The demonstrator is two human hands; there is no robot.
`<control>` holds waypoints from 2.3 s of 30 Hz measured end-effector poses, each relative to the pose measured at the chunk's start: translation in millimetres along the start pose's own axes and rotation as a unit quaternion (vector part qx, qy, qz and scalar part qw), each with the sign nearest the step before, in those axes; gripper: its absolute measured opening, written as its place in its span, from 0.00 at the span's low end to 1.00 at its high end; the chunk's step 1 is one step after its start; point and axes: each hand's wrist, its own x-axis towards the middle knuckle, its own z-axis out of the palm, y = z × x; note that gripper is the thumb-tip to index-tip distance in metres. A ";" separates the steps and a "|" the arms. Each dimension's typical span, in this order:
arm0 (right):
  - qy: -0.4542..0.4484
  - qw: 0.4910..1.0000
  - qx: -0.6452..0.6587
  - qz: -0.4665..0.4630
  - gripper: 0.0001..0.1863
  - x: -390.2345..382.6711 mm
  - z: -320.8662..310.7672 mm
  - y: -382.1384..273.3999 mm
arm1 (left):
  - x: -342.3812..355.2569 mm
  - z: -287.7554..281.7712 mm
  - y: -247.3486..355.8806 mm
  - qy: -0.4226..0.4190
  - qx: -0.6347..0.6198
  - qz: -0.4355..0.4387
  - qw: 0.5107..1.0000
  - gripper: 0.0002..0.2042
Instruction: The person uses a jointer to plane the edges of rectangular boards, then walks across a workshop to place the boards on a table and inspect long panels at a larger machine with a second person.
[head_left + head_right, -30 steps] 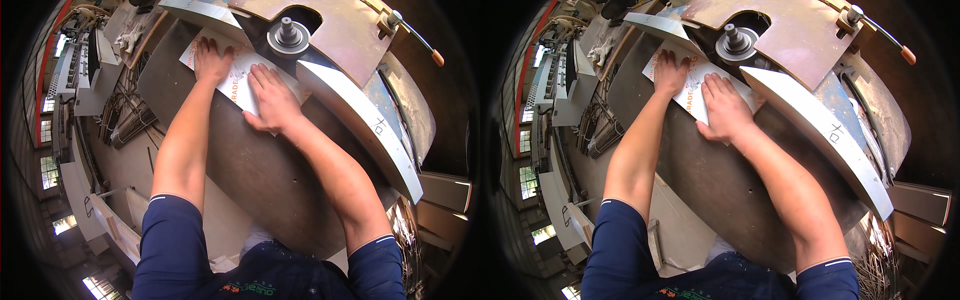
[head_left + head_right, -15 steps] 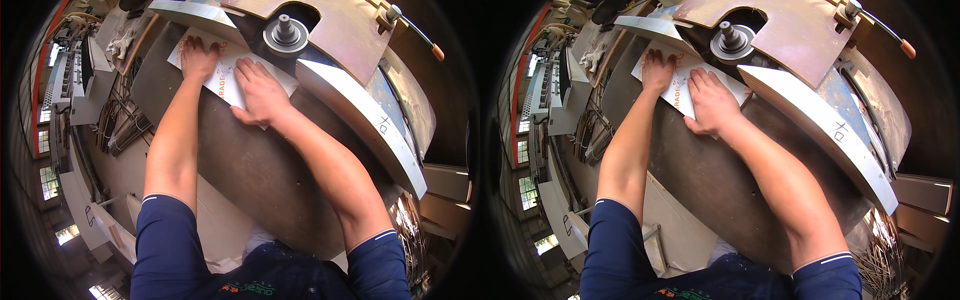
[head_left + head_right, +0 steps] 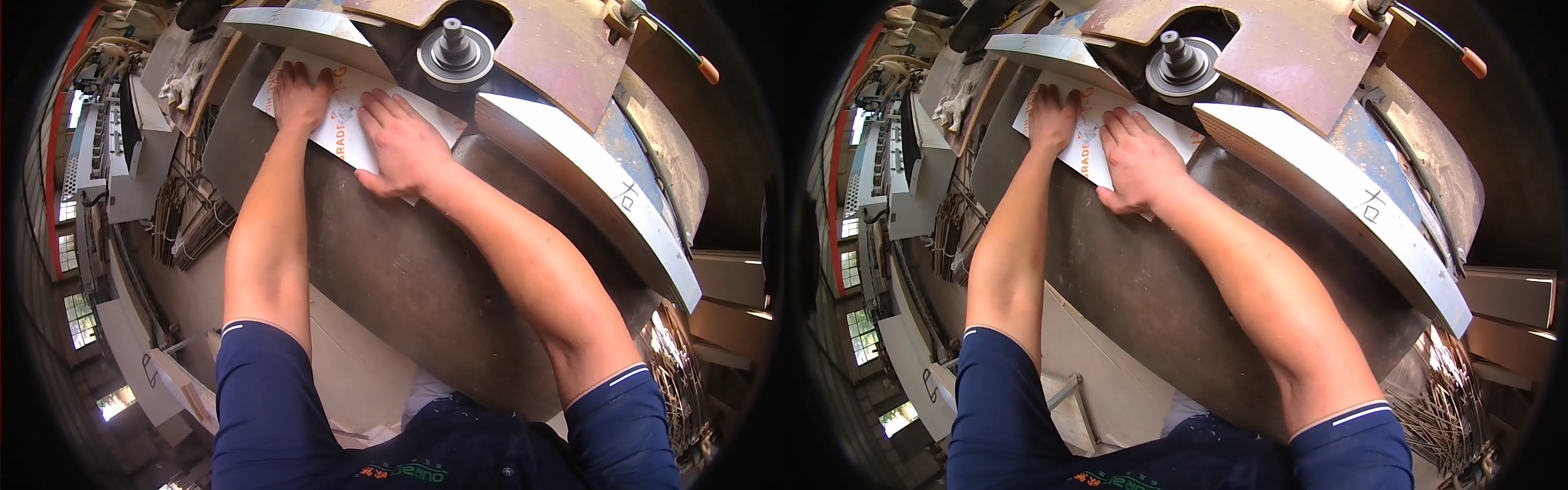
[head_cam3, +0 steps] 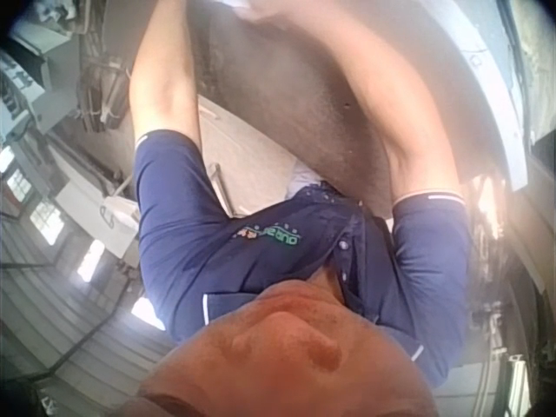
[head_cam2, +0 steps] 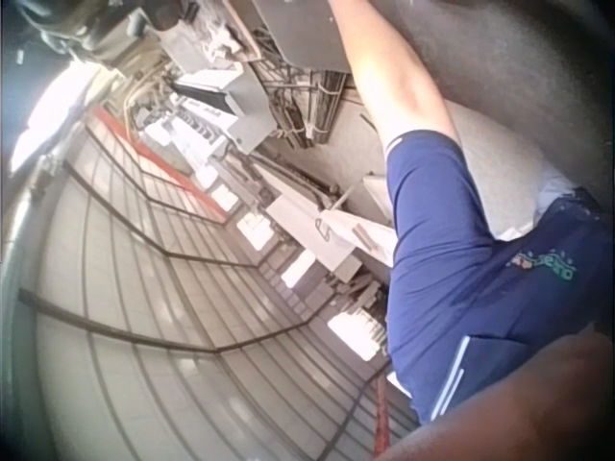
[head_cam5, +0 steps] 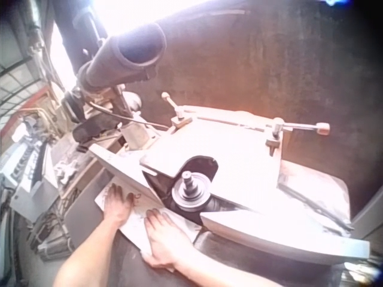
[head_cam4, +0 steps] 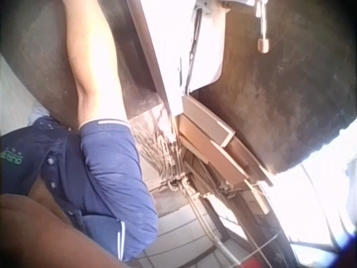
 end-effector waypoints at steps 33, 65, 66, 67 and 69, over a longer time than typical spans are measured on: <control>0.080 0.995 0.023 0.048 0.29 63.0 40.8 -60.3 | 109.5 20.1 -132.4 -0.036 0.048 0.048 0.997 0.44; 0.245 0.888 0.271 0.280 0.12 -250.2 -165.9 -145.6 | -250.6 -204.6 -89.1 0.033 -0.570 0.078 0.817 0.32; 0.253 0.893 0.259 0.269 0.12 -261.6 -175.7 -145.6 | -256.5 -208.9 -79.5 0.039 -0.567 0.084 0.818 0.31; 0.264 0.893 0.251 0.263 0.12 -272.1 -184.8 -146.7 | -261.4 -213.8 -70.5 0.045 -0.567 0.090 0.818 0.31; 0.285 0.888 0.252 0.257 0.13 -290.0 -200.4 -150.6 | -270.1 -226.2 -54.8 0.067 -0.534 0.139 0.831 0.30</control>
